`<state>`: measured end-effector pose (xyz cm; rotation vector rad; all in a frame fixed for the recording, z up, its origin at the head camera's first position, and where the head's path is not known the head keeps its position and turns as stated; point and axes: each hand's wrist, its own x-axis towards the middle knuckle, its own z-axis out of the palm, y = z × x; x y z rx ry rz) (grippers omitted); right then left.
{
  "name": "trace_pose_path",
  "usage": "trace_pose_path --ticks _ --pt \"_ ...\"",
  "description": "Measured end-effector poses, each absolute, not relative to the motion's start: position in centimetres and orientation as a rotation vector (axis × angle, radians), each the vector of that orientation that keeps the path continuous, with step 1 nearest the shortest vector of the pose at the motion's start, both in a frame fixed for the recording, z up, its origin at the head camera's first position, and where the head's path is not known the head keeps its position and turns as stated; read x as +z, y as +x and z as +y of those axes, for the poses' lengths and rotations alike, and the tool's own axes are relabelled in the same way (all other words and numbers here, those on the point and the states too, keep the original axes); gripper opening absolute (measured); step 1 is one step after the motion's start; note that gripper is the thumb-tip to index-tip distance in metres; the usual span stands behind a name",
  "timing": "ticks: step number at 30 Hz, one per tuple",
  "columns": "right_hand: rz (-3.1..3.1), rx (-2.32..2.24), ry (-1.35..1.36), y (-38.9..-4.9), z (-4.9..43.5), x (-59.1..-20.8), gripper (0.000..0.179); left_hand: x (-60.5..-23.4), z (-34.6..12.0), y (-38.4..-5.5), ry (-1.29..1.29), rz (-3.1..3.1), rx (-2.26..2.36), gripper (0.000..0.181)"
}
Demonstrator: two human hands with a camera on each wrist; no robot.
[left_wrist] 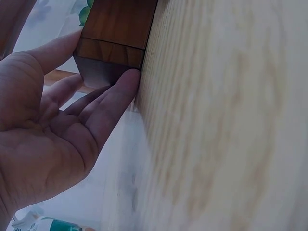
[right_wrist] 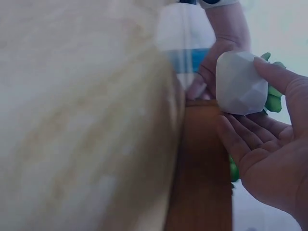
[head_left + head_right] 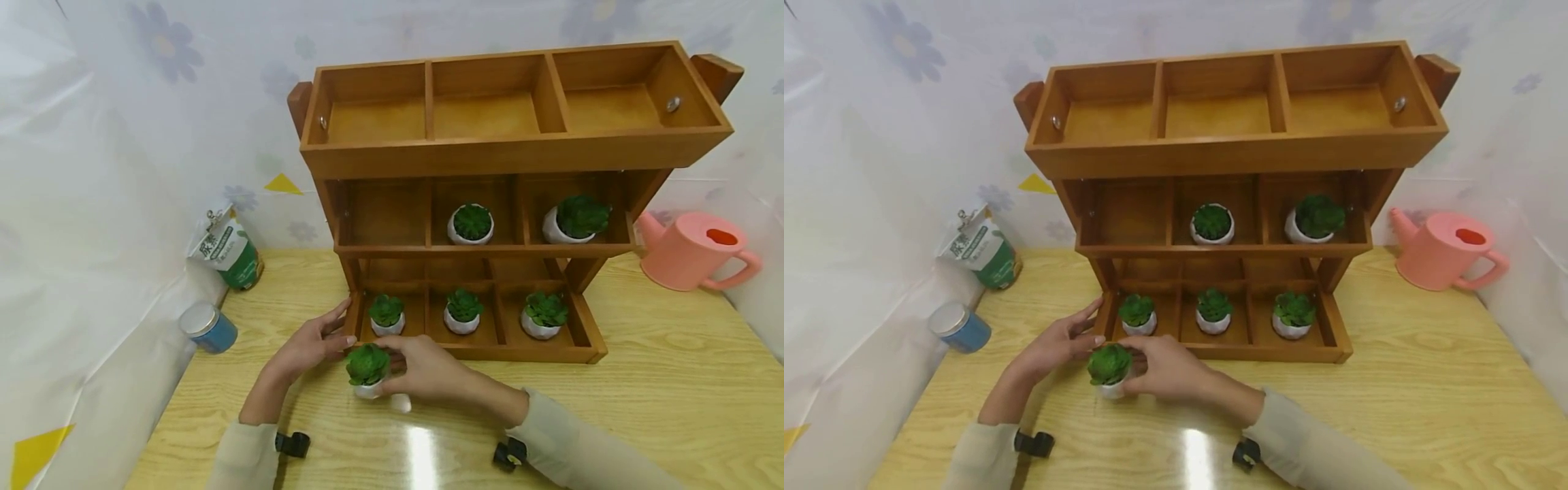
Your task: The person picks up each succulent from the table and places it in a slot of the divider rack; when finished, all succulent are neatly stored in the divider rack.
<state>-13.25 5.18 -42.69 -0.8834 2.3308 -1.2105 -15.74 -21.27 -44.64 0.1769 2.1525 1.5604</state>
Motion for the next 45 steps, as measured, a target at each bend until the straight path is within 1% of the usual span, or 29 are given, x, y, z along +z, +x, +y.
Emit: trace_pose_path --ticks 3,6,16,22,35,45 --pt "2.371 -1.209 -0.908 -13.3 6.0 -41.7 0.071 -44.7 -21.2 -15.7 0.161 2.159 1.559 0.076" --pt "2.404 -1.204 -0.935 -13.5 7.0 -40.5 0.072 -44.8 -21.2 -15.8 0.176 2.168 1.551 0.075" --pt "2.495 -1.276 -0.983 -15.0 9.6 -35.5 0.062 -44.5 -21.0 -15.7 0.184 2.146 1.559 0.075" --pt "2.518 -1.323 -0.983 -15.6 10.6 -32.8 0.062 -44.4 -20.9 -15.6 0.192 2.146 1.569 0.075" --pt "2.613 -1.345 -0.945 -16.7 12.2 -28.7 0.063 -43.9 -20.6 -15.5 0.168 2.162 1.563 0.074" --pt "2.725 -1.3 -0.902 -17.7 11.4 -26.6 0.065 -44.0 -20.7 -15.5 0.174 2.178 1.549 0.074"
